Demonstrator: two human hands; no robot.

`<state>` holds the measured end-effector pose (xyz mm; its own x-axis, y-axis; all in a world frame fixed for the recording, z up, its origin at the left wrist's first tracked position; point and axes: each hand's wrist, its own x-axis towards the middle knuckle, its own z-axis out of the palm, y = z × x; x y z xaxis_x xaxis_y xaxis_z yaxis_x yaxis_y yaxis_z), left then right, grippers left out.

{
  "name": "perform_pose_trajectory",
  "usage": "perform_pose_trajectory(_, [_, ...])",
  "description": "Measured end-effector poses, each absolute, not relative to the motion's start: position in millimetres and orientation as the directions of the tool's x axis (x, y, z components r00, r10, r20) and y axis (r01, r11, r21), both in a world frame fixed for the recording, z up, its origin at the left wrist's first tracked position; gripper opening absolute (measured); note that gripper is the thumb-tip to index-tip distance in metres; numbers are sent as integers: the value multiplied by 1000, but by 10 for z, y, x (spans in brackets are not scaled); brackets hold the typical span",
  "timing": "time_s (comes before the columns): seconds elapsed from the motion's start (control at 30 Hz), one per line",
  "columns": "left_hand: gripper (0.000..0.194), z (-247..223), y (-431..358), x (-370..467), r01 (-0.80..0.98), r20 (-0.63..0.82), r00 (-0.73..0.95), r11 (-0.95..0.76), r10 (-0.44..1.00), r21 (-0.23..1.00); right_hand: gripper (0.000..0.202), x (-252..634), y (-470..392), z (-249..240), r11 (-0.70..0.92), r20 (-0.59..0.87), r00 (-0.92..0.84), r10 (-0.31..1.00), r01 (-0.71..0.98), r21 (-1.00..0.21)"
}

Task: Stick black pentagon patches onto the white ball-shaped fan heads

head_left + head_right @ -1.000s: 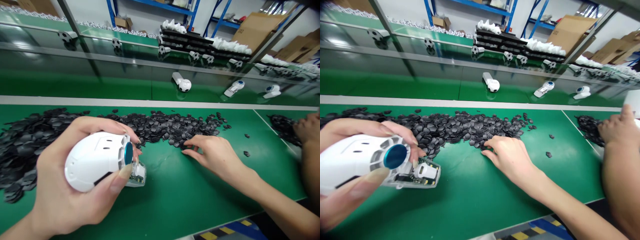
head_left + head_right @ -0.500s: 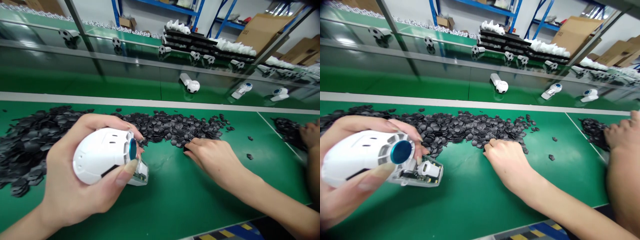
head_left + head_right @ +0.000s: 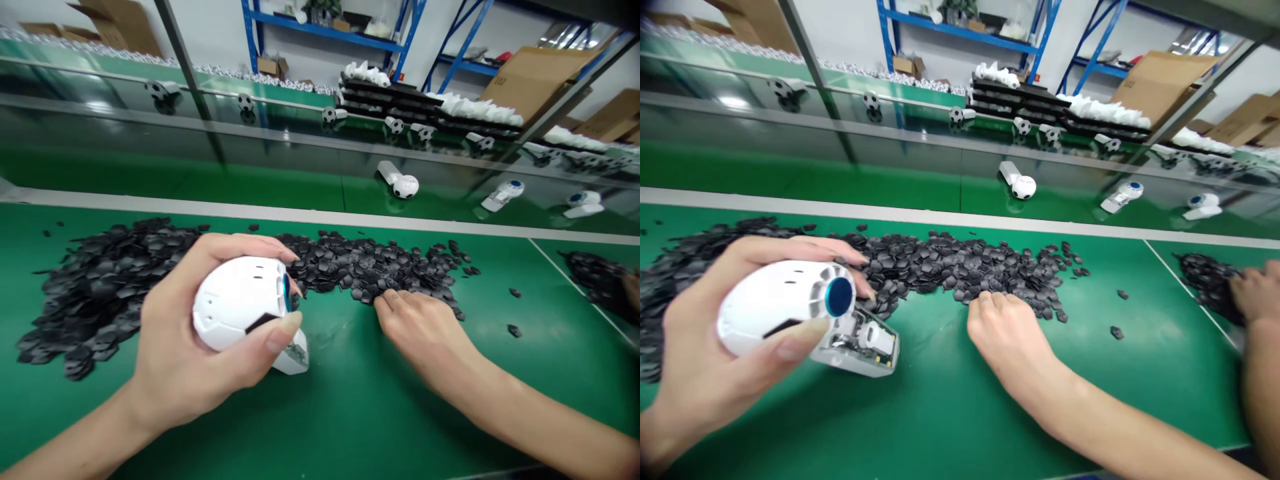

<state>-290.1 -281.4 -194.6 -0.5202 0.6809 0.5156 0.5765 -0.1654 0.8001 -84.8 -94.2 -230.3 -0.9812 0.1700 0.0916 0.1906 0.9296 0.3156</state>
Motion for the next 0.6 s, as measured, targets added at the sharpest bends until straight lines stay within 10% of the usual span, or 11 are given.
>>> perform_pose_trajectory(0.23, [38,-1873,-2804,-2974,801,728,-299,-252,617,543,16,-1049,-1049,-1770,895,535,-828,170,-97,-435])
perform_pose_trajectory(0.4, [20,-1984,-2750,-2895,295,211,-658,-11,723,955,15,-1373,-1236,-1703,587,498,-814,299,-254,-768])
perform_pose_trajectory(0.6, [32,-2159,-2680,-2862,-96,-133,-640,92,757,991,13,-1560,-1284,-2062,396,332,-886,322,-193,-898])
